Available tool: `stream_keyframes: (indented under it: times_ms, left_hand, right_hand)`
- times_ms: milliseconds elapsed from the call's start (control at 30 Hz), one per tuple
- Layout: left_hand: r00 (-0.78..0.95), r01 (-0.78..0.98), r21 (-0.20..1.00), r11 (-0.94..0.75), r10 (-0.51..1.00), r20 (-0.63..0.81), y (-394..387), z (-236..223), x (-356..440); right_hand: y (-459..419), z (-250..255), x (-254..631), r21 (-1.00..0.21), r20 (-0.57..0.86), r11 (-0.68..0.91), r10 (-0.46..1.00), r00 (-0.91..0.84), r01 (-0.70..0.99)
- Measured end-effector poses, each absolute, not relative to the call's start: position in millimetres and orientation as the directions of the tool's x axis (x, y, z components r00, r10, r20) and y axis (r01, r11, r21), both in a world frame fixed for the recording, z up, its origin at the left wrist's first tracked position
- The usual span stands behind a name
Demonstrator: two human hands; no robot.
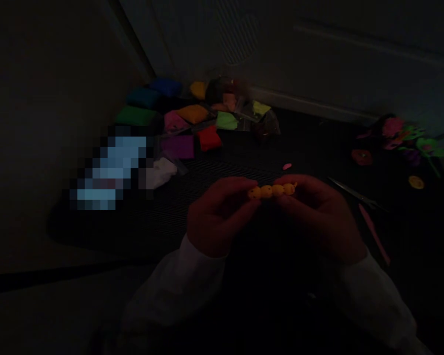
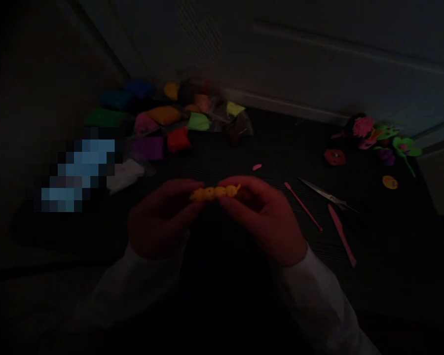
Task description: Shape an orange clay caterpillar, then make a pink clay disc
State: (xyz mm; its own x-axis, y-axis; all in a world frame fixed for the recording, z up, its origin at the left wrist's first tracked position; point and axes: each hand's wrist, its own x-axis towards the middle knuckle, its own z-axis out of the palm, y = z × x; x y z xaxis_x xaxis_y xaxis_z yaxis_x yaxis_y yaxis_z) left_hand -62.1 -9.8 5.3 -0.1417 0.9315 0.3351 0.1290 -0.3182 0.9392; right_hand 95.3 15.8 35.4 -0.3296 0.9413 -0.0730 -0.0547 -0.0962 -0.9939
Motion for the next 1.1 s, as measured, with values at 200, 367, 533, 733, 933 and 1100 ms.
stream_keyframes:
  times_ms: [200,367,533,733,933,1100]
  left_hand:
    - [-0.074,0.294,0.876,-0.381,0.905,0.419,-15,13,-67]
    - [-0.071,0.289,0.893,-0.345,0.922,0.380,-17,18,-66]
    - [-0.081,0.289,0.899,-0.329,0.927,0.365,-18,20,-65]
    - [-0.086,0.307,0.901,-0.306,0.934,0.347,-19,21,-64]
    - [-0.088,0.315,0.898,-0.306,0.933,0.349,-19,20,-64]
    - [-0.086,0.323,0.891,-0.319,0.928,0.363,-18,20,-64]
  right_hand:
    - [13,44,98,-0.992,-0.127,-0.123,0.931,-0.343,0.033]
    - [13,51,100,-0.979,-0.175,-0.124,0.920,-0.350,0.162]
    - [12,52,101,-0.976,-0.148,-0.078,0.925,-0.349,0.205]
    - [12,51,99,-0.974,-0.157,-0.090,0.929,-0.335,0.208]
    - [13,49,98,-0.972,-0.130,-0.055,0.936,-0.326,0.230]
    - [14,48,98,-0.968,-0.127,-0.045,0.935,-0.330,0.246]
